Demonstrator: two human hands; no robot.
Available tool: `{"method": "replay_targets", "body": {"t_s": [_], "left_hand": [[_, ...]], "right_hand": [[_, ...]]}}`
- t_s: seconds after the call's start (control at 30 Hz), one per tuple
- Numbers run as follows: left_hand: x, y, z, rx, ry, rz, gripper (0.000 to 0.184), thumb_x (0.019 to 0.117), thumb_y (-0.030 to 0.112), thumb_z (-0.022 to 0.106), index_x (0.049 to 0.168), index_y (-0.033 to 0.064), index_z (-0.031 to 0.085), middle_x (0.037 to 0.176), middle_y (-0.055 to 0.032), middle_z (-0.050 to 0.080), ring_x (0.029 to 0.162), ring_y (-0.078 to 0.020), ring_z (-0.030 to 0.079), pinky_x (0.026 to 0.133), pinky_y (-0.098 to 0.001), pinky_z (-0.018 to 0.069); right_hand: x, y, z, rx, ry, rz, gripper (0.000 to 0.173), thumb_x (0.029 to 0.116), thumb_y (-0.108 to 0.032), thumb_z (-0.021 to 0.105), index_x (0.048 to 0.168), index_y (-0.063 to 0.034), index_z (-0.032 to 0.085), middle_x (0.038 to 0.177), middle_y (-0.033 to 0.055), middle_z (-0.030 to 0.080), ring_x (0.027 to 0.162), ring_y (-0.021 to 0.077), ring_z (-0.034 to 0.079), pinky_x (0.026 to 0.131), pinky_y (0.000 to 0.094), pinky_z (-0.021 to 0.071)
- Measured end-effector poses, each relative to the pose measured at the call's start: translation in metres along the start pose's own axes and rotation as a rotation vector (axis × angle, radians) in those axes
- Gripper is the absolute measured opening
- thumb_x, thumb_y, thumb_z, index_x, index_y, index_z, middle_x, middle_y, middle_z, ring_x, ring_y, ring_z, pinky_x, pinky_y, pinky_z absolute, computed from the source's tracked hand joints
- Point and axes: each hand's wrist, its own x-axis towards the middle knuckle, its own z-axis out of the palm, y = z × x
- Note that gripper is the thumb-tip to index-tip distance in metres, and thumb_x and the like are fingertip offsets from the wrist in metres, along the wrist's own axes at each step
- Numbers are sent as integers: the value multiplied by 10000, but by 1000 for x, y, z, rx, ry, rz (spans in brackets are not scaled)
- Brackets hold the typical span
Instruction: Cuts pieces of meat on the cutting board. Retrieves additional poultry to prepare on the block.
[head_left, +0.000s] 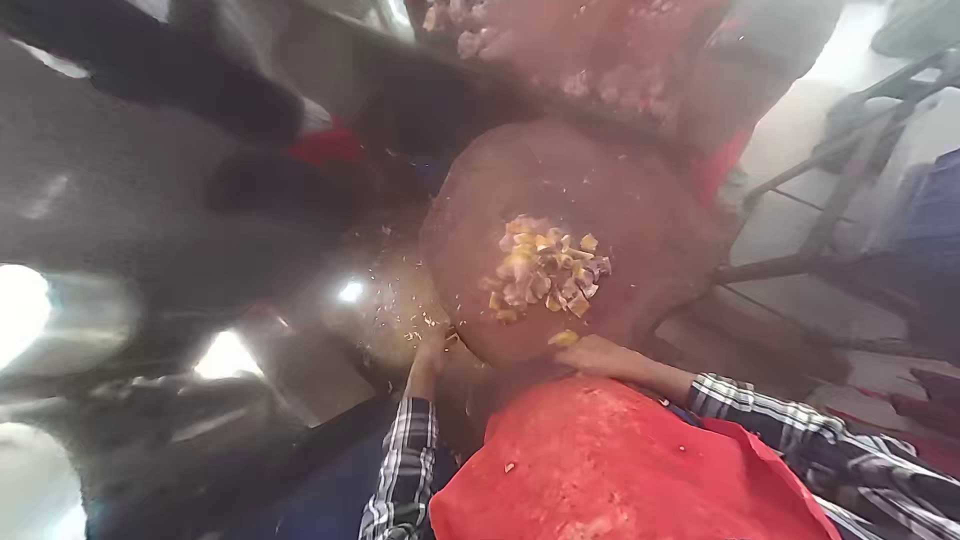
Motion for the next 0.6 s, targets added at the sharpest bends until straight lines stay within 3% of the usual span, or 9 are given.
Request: {"method": "replay_targets", "body": {"t_s": [0.1,0.17,0.2,0.27,0.3,0.4,0.5,0.6], "left_hand": [[-24,70,23,210,43,478,379,1078,229,494,1367,1,586,1356,-168,628,1249,-246,608,1069,-446,493],[-23,117,41,440,-21,649,359,1086,259,476,1353,66,620,1351,-134,640,1241,-241,621,1064,-467,503],[-17,137,55,493,-111,646,370,1100,310,444,1353,113,628,1337,-100,654,1216,-220,635,1042,-472,515],[-6,165,86,499,-311,575,404,1109,361,423,1309,99,656,1269,-124,684,1151,-241,661,999,-492,526],[-6,177,100,515,-374,529,406,1102,363,448,1259,61,669,1204,-155,695,1092,-264,675,968,-501,537],[-12,205,120,702,-537,412,384,1033,349,584,1187,8,672,1090,-197,688,974,-291,668,895,-504,535],[11,196,126,878,-779,422,435,985,439,632,1178,57,717,1146,-139,708,1064,-253,669,974,-501,519],[26,172,140,915,-862,427,451,921,527,659,1027,99,756,1009,-83,731,979,-207,686,919,-499,540]], "right_hand": [[2,6,-10,65,39,-32,226,1005,-221,617,1221,-177,668,974,139,729,861,389,717,710,646,561],[5,8,-19,84,8,-31,247,1003,-256,618,1236,-190,668,996,119,735,876,371,720,725,638,562],[10,10,-24,63,-5,-21,247,1006,-289,602,1225,-194,668,985,106,735,878,359,720,728,629,562],[21,10,-38,-11,29,9,237,1003,-329,584,1184,-204,673,920,97,729,861,348,713,750,611,553],[25,10,-46,-57,103,4,227,989,-330,612,1171,-210,676,864,104,721,819,356,712,737,611,557],[31,11,-67,-95,233,21,243,932,-239,698,1170,-191,680,898,125,723,830,379,713,721,628,564],[28,0,-75,82,66,92,278,1017,-348,599,1225,-170,650,943,144,718,886,395,705,761,655,544],[33,-8,-60,337,-109,104,462,1061,-523,462,1158,-104,630,959,159,693,932,376,696,792,643,541]]}}
